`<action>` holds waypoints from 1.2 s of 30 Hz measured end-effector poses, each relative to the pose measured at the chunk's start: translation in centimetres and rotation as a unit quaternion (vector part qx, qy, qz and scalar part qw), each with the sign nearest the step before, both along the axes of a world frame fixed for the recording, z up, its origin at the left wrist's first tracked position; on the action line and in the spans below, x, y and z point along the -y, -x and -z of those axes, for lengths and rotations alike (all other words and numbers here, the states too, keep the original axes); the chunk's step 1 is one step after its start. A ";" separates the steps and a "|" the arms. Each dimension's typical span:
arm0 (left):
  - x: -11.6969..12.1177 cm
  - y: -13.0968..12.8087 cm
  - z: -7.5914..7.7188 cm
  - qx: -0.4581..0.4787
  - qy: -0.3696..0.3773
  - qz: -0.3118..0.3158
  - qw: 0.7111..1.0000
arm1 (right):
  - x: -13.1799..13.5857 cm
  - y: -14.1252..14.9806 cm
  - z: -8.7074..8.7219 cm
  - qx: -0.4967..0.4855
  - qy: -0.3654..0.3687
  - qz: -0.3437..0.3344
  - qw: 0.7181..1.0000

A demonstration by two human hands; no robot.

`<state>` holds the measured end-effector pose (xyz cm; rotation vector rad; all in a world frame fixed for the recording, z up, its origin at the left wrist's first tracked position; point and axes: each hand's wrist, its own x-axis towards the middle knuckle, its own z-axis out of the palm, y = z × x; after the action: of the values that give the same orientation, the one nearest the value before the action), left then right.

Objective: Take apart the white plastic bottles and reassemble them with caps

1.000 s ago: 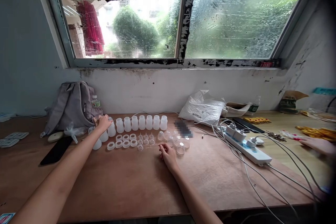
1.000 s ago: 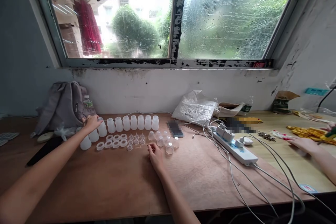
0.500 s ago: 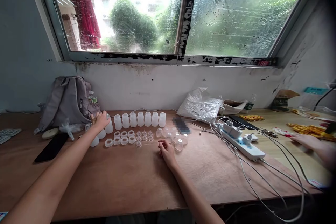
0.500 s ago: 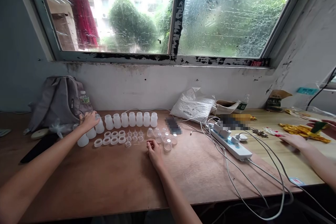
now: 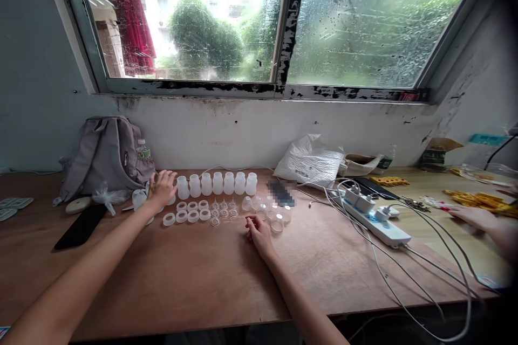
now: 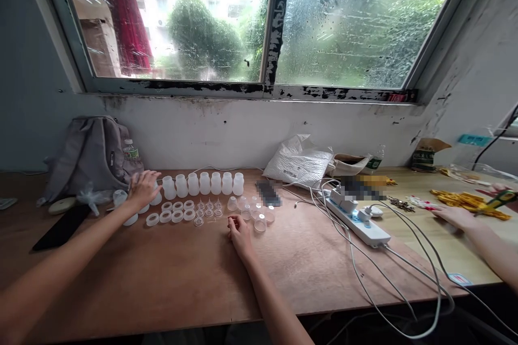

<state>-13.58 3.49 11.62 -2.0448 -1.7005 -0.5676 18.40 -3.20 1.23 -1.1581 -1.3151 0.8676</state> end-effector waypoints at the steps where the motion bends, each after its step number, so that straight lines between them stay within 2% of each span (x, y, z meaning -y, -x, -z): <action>1: 0.5 -0.8 0.4 -0.006 0.008 0.052 0.999 | 0.0 0.0 0.0 0.000 -0.001 0.000 1.000; 3: 1.6 -2.5 1.7 -0.007 0.063 0.153 0.986 | 0.0 0.0 -0.1 0.000 -0.001 0.001 1.000; 5: 2.6 -4.1 3.4 0.005 0.102 0.200 0.975 | 0.0 0.1 -0.1 0.001 0.003 0.001 1.000; 10: 3.5 -7.0 7.7 0.050 0.091 0.183 0.978 | 0.0 0.1 0.1 0.018 0.006 0.000 1.000; 14: 3.2 -7.6 9.7 0.121 0.068 0.156 0.978 | 0.0 0.0 0.5 0.070 -0.007 -0.009 0.998; 17: 3.4 -7.5 9.9 0.168 0.041 0.161 0.972 | -0.6 0.0 0.6 0.128 -0.032 -0.008 0.991; 20: 3.8 -7.4 9.4 0.206 0.023 0.179 0.962 | -1.7 0.4 0.4 0.191 -0.078 -0.001 0.978; 25: 4.4 -7.8 9.1 0.269 0.011 0.202 0.942 | -3.0 2.5 0.0 0.269 -0.116 -0.010 0.956; 32: 4.9 -8.7 9.5 0.284 0.044 0.257 0.923 | -2.8 6.9 0.1 0.409 -0.148 -0.036 0.900; 36: 5.2 -9.0 9.0 0.273 0.071 0.278 0.918 | -3.0 7.4 0.7 0.398 -0.147 -0.070 0.903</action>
<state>-4.53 -1.68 2.60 -2.6692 -1.4252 -1.3389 10.96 -0.17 0.50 -1.2264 -2.1303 0.2471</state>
